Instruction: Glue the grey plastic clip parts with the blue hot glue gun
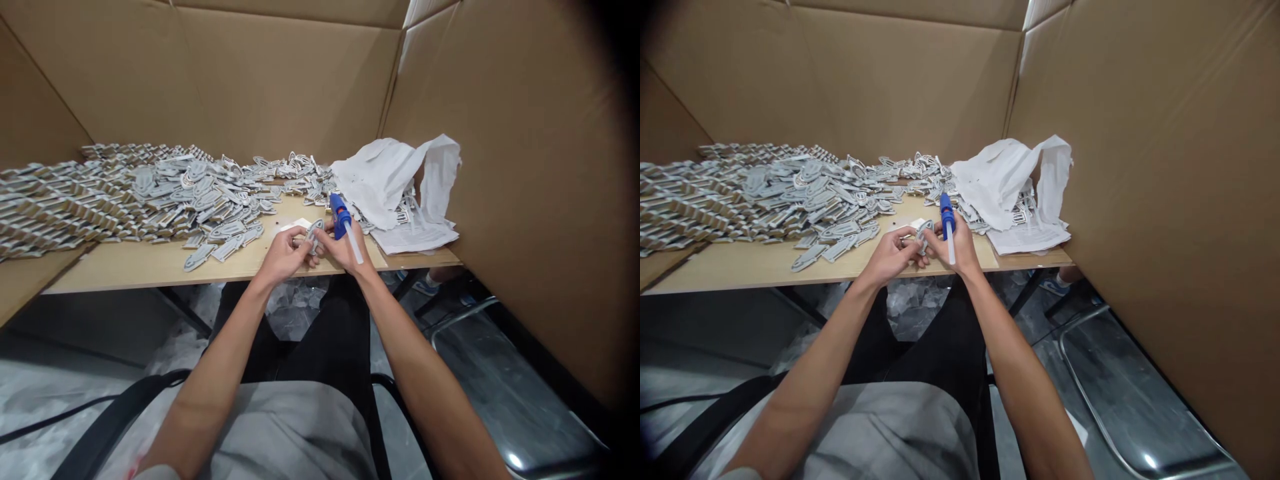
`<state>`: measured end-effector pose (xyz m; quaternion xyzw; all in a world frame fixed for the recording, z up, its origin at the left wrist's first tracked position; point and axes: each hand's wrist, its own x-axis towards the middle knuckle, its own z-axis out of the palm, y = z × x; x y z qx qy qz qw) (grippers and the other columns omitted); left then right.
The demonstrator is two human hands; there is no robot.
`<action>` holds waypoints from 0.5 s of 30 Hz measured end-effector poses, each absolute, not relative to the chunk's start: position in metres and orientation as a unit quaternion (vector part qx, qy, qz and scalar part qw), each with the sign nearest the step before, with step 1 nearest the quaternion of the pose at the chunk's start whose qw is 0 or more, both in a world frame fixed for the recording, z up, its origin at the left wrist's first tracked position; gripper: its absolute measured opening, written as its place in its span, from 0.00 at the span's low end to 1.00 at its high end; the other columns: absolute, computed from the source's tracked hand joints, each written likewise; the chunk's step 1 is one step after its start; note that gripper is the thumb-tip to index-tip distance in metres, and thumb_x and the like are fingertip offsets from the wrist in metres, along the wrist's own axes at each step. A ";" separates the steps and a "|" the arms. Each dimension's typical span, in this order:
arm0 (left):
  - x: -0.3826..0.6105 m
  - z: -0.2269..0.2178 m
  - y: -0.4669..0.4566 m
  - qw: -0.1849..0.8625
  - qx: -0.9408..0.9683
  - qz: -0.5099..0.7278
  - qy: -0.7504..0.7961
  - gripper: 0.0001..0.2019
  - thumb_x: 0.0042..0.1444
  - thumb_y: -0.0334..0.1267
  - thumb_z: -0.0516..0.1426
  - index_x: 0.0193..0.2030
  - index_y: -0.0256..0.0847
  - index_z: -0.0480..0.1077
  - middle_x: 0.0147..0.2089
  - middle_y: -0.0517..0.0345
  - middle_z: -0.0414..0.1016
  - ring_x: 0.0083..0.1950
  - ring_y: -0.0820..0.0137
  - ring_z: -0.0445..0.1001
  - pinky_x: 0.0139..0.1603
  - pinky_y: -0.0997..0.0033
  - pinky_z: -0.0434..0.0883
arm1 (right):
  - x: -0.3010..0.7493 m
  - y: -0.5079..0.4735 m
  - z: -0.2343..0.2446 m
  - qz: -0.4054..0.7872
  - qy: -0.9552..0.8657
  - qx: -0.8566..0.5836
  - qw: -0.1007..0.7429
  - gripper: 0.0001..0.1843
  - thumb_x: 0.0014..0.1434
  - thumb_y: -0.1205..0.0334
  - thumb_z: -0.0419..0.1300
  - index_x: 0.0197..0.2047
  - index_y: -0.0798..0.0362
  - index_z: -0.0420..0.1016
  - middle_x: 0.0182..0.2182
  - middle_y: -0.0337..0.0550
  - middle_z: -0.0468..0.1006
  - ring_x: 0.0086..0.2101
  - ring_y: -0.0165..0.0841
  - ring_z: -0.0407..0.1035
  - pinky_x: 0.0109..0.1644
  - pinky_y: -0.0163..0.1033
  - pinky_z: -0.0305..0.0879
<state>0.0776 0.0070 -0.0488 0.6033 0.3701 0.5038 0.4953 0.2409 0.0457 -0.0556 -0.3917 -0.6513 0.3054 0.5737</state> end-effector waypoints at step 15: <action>0.077 -0.052 0.009 0.482 0.612 0.506 0.370 0.17 0.60 0.47 0.67 0.44 0.36 0.71 0.28 0.56 0.79 0.25 0.70 0.78 0.29 0.72 0.77 | 0.238 0.040 -0.050 0.361 -0.625 -0.384 0.576 0.29 0.50 0.38 0.73 0.37 0.48 0.66 0.28 0.39 0.76 0.24 0.34 0.73 0.28 0.39 0.69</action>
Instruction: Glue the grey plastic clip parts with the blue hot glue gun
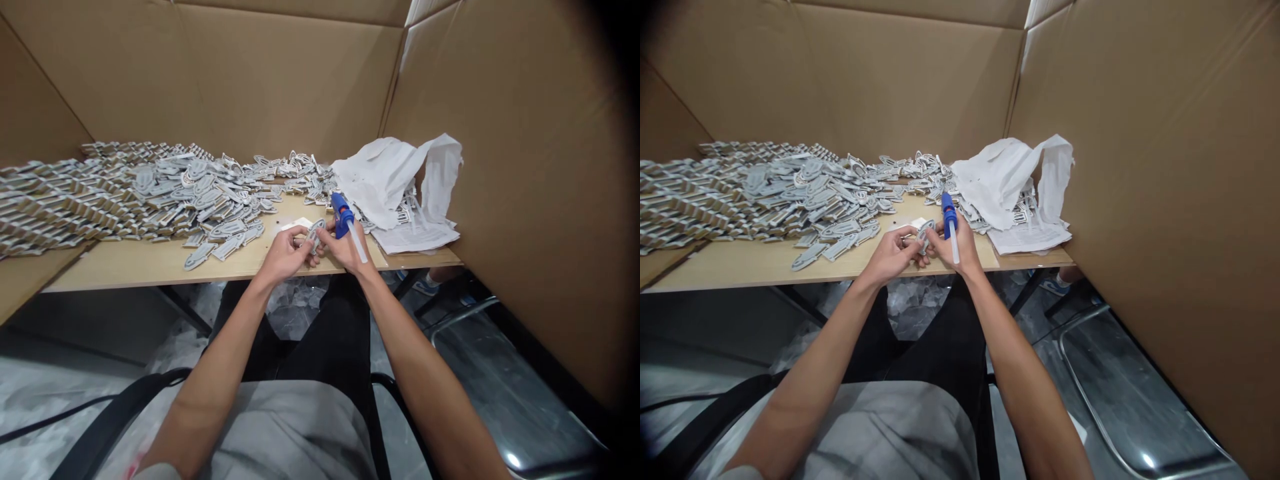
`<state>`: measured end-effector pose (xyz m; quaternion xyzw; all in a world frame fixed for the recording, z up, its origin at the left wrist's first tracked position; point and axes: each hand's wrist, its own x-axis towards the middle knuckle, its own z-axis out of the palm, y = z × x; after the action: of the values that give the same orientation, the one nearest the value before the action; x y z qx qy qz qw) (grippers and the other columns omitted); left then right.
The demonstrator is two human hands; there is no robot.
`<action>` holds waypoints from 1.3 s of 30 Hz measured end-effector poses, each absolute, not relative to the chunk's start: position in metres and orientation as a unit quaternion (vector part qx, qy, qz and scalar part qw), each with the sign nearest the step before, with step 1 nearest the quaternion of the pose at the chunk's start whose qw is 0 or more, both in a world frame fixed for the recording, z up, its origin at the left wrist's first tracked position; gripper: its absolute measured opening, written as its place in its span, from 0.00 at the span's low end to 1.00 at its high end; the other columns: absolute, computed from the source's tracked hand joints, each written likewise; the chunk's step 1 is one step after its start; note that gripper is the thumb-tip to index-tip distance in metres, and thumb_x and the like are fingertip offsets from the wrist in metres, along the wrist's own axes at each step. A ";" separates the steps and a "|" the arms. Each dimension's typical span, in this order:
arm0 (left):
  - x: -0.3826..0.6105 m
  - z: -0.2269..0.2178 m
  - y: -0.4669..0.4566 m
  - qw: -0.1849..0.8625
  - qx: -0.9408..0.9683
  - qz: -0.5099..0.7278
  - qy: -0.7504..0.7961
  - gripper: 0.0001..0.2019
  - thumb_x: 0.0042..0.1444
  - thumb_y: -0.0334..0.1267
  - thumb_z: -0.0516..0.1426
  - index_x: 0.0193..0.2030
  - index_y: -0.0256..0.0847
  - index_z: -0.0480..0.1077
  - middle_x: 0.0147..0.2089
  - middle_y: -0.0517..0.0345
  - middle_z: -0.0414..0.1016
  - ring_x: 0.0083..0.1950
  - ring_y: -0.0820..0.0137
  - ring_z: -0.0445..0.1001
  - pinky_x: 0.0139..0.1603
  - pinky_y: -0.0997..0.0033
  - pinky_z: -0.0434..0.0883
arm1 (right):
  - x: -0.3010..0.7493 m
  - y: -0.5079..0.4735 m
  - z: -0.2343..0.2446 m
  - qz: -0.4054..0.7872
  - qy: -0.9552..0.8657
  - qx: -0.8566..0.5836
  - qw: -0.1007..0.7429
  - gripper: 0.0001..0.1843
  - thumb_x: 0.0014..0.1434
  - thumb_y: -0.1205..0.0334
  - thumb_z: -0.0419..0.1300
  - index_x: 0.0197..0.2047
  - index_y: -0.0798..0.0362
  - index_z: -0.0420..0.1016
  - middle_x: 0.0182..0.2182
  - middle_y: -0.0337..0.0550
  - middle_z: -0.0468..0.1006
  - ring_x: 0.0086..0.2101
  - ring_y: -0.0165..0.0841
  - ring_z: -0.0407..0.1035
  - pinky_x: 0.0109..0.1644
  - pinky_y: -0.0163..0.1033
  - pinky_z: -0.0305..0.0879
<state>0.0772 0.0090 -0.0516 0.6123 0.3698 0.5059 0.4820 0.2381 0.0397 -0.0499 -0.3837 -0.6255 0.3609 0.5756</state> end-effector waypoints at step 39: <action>0.076 -0.049 0.007 0.497 0.601 0.506 0.368 0.14 0.59 0.44 0.66 0.43 0.36 0.71 0.31 0.52 0.81 0.25 0.70 0.78 0.28 0.72 0.77 | 0.245 0.046 -0.056 0.375 -0.646 -0.358 0.560 0.15 0.58 0.50 0.67 0.33 0.48 0.67 0.29 0.39 0.79 0.30 0.37 0.77 0.42 0.43 0.75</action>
<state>0.0757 0.0066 -0.0490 0.6006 0.3682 0.5065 0.4972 0.2446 0.0459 -0.0559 -0.3584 -0.6460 0.3746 0.5603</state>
